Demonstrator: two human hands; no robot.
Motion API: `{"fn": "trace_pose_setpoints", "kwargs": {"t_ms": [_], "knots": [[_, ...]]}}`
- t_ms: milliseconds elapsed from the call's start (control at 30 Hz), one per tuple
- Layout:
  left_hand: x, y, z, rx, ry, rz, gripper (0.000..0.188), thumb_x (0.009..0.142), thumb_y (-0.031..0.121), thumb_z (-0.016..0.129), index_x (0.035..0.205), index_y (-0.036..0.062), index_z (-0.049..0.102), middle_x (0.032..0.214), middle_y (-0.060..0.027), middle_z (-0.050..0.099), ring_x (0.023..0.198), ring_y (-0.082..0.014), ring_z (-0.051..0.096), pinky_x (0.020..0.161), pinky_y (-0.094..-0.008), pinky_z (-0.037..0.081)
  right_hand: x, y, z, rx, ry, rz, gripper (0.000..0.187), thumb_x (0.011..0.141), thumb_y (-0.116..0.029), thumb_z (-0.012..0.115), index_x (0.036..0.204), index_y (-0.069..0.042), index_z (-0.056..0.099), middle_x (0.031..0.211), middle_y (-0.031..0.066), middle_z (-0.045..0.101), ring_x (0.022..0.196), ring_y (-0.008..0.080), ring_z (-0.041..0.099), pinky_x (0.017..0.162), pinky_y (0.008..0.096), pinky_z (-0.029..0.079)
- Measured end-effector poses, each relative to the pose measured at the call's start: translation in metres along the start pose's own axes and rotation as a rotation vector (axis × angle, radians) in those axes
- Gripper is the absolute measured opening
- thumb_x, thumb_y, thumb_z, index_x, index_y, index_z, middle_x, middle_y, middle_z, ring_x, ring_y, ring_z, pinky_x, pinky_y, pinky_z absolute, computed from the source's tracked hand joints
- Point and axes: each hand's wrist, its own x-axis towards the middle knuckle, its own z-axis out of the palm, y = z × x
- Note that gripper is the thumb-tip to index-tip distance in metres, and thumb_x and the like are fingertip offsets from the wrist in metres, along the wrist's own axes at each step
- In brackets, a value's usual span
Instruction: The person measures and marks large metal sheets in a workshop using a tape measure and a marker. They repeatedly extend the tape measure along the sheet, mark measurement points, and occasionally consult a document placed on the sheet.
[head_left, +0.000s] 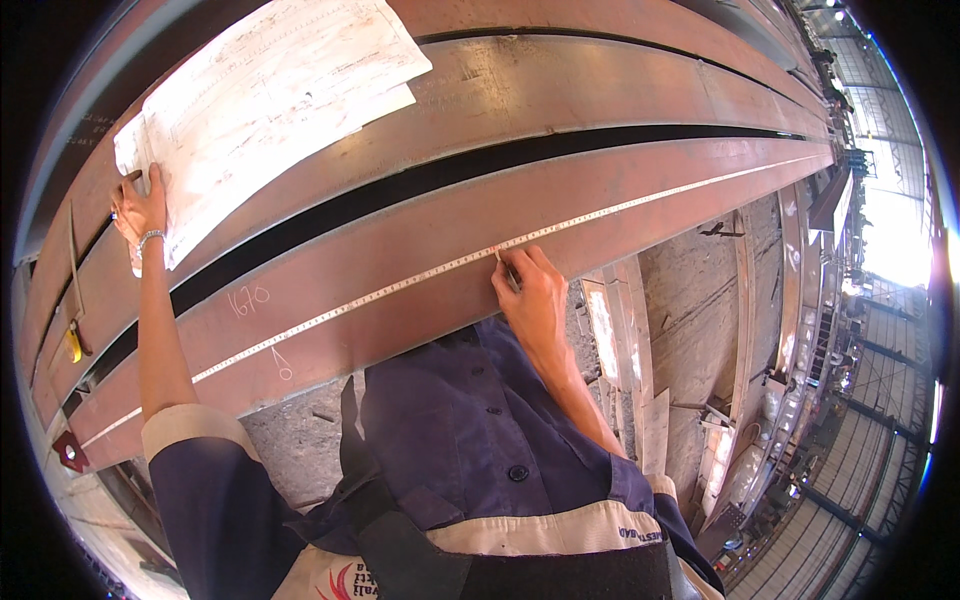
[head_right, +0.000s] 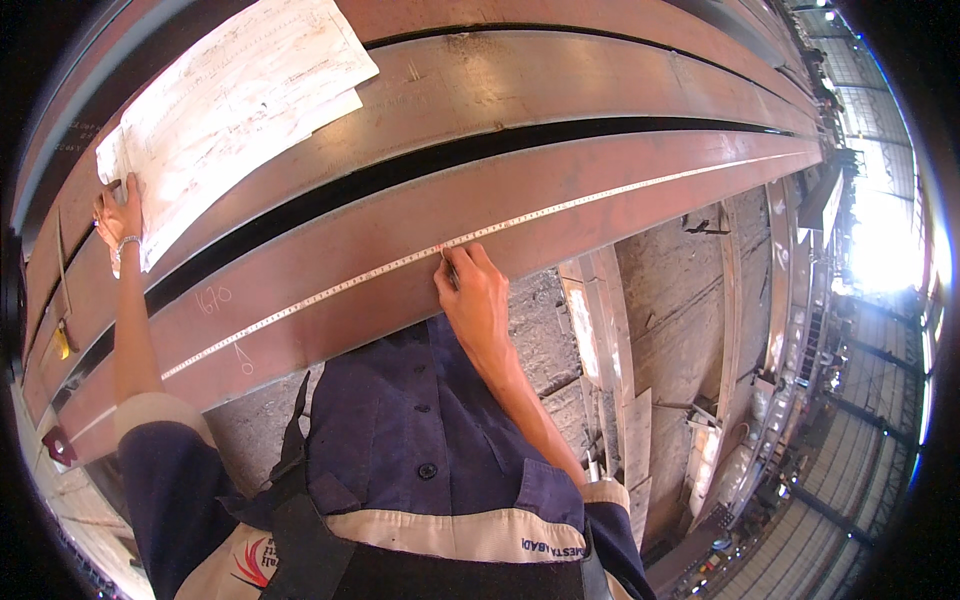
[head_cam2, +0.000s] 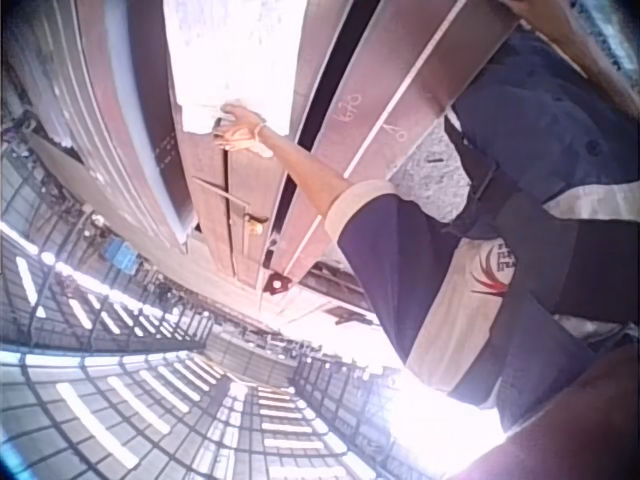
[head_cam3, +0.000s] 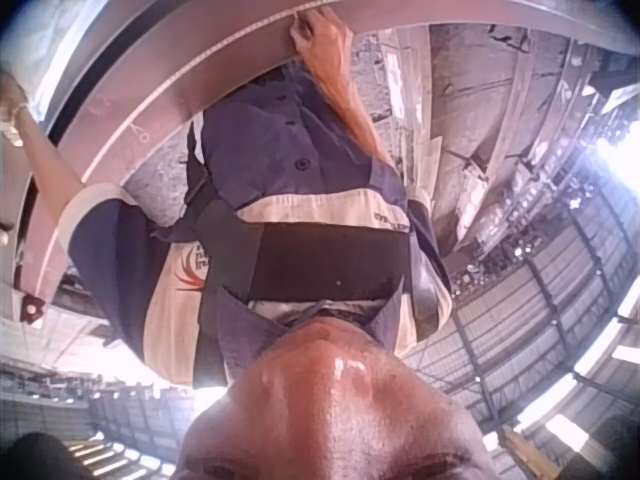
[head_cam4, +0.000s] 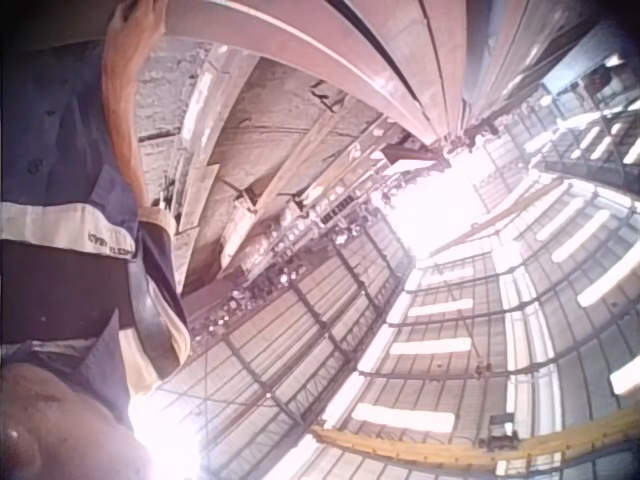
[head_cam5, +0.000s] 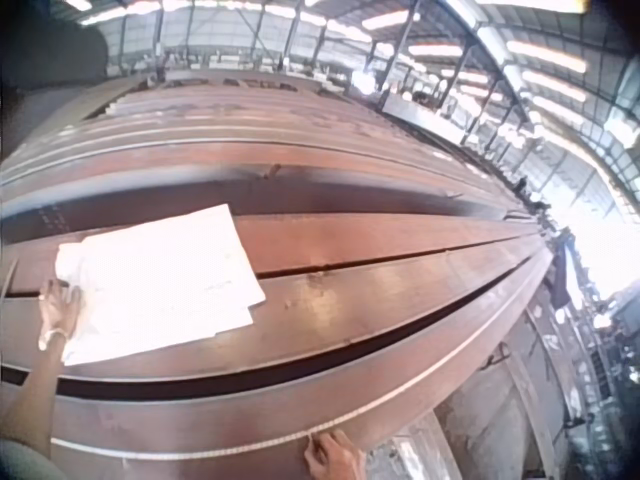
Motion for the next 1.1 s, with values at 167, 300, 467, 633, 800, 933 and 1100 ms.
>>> {"fn": "trace_pose_setpoints", "kwargs": {"t_ms": [167, 300, 467, 633, 800, 933, 1100], "knots": [[0.0, 0.0, 0.0, -0.008, 0.017, 0.009, 0.054, 0.089, 0.065, 0.066, 0.118, 0.02, 0.076, 0.131, -0.0104, 0.066, 0.122, -0.0338, 0.062, 0.102, -0.0501, 0.049, 0.001, -0.003, -0.001, -0.006, -0.013, 0.012, 0.016, 0.09, -0.006, 0.069, 0.105, 0.0, 0.072, 0.098, 0.0201, 0.067, 0.086, 0.0429, 0.069, 0.074, 0.0477, 0.055], [-0.001, 0.001, -0.002, -0.005, 0.006, 0.003, 0.053, 0.089, 0.064, 0.067, 0.117, 0.02, 0.076, 0.131, -0.0103, 0.066, 0.122, -0.0338, 0.062, 0.102, -0.0502, 0.049, 0.001, -0.005, -0.003, -0.019, -0.024, 0.004, 0.017, 0.089, -0.004, 0.069, 0.105, 0.001, 0.072, 0.099, 0.0208, 0.067, 0.087, 0.0436, 0.068, 0.076, 0.0485, 0.055], [-0.001, 0.002, -0.003, -0.005, 0.003, 0.005, 0.054, 0.089, 0.065, 0.066, 0.118, 0.0204, 0.076, 0.132, -0.0106, 0.065, 0.123, -0.0338, 0.061, 0.102, -0.0504, 0.049, 0.002, -0.007, -0.004, -0.034, -0.036, 0.004, 0.018, 0.089, -0.004, 0.069, 0.106, 0.002, 0.071, 0.101, 0.0211, 0.067, 0.089, 0.0442, 0.068, 0.077, 0.0492, 0.055], [0.0, 0.0, -0.001, 0.002, -0.006, -0.006, 0.055, 0.089, 0.066, 0.065, 0.119, 0.0205, 0.076, 0.133, -0.0109, 0.065, 0.124, -0.0338, 0.061, 0.102, -0.0504, 0.049, 0.003, -0.008, -0.003, -0.05, -0.034, -0.023, 0.018, 0.09, -0.004, 0.067, 0.106, 0.003, 0.071, 0.101, 0.0213, 0.067, 0.091, 0.0446, 0.068, 0.078, 0.0501, 0.055], [0.001, -0.002, 0.003, -0.004, 0.006, 0.008, 0.055, 0.089, 0.066, 0.065, 0.119, 0.0206, 0.076, 0.132, -0.0112, 0.065, 0.123, -0.0338, 0.061, 0.102, -0.0505, 0.049, 0.006, -0.015, -0.007, -0.056, -0.048, -0.027, 0.015, 0.09, -0.004, 0.066, 0.102, 0.003, 0.07, 0.101, 0.0223, 0.067, 0.09, 0.0447, 0.068, 0.079, 0.051, 0.054], [0.001, -0.003, 0.006, -0.013, 0.022, -0.002, 0.055, 0.089, 0.066, 0.065, 0.119, 0.0208, 0.076, 0.13, -0.0113, 0.066, 0.122, -0.0343, 0.062, 0.101, -0.0514, 0.049, 0.01, -0.015, -0.039, -0.336, -0.454, 0.057, 0.011, 0.09, -0.004, 0.066, 0.096, 0.004, 0.071, 0.098, 0.0215, 0.069, 0.089, 0.0447, 0.068, 0.079, 0.0507, 0.054], [0.001, -0.004, 0.005, -0.006, 0.009, 0.012, 0.055, 0.089, 0.066, 0.065, 0.119, 0.0211, 0.076, 0.13, -0.0111, 0.066, 0.122, -0.0346, 0.062, 0.101, -0.0518, 0.049, 0.01, -0.01, -0.031, -0.09, -0.107, 0.012, 0.018, 0.088, -0.003, 0.07, 0.105, 0.0, 0.075, 0.091, 0.0164, 0.072, 0.076, 0.0306, 0.072, 0.07, 0.039, 0.056]]}}
